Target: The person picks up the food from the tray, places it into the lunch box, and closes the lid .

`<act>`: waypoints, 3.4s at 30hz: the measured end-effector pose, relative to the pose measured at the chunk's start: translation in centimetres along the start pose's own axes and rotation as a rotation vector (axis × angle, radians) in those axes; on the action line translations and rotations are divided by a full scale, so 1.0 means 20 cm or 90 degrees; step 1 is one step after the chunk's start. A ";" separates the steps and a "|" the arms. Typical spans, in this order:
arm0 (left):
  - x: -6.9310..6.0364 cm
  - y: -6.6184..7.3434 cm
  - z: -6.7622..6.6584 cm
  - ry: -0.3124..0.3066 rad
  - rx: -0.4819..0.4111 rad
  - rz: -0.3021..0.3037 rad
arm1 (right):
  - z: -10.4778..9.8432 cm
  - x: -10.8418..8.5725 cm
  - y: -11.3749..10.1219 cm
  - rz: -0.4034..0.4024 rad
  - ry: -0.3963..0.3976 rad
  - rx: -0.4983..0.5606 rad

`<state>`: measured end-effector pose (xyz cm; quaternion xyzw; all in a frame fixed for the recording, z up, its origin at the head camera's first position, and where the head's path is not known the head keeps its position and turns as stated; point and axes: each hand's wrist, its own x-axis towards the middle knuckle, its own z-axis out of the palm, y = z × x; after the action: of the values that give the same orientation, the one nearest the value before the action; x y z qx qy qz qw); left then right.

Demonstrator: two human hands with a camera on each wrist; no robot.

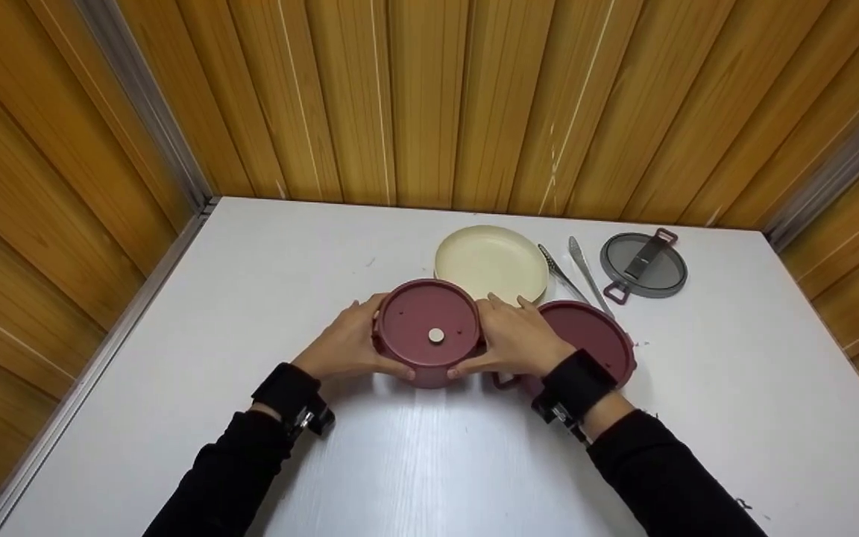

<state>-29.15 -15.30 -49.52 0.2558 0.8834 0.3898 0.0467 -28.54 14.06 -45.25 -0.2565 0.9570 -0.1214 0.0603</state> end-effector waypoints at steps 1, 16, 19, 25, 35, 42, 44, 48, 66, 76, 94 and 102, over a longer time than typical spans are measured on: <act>0.00 0.00 0.00 0.003 -0.003 -0.001 | 0.00 0.00 0.00 -0.002 0.001 0.005; -0.01 0.00 0.01 0.029 -0.034 -0.006 | 0.00 0.00 0.01 -0.019 0.003 0.029; -0.01 0.00 0.01 0.031 -0.038 -0.004 | -0.01 0.00 0.01 -0.026 0.006 0.029; 0.00 0.02 0.01 0.031 -0.041 -0.007 | -0.02 -0.01 0.02 -0.024 0.011 0.036; 0.02 0.06 -0.01 0.043 -0.059 0.029 | -0.07 -0.03 0.03 -0.023 0.030 0.047; 0.04 0.09 -0.02 0.054 -0.056 0.033 | -0.09 -0.04 0.04 -0.026 0.046 0.052; 0.04 0.10 -0.03 0.055 -0.058 0.031 | -0.10 -0.05 0.05 -0.025 0.051 0.051; 0.05 0.13 -0.04 0.059 -0.069 0.041 | -0.14 -0.07 0.05 -0.026 0.062 0.055; 0.14 0.40 -0.06 0.091 -0.017 0.059 | -0.34 -0.21 0.15 -0.028 0.124 0.112; 0.24 0.55 0.04 0.096 -0.039 0.106 | -0.44 -0.35 0.28 0.000 0.128 0.146; 0.29 0.67 0.30 0.088 -0.034 0.113 | -0.42 -0.57 0.46 0.071 0.093 0.210; 0.25 0.67 0.33 0.083 -0.032 0.106 | -0.35 -0.60 0.46 0.071 0.092 0.217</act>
<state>-26.14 -0.89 -43.95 0.3013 0.8502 0.4300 -0.0375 -23.83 29.20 -40.20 -0.1800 0.9371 -0.2963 0.0404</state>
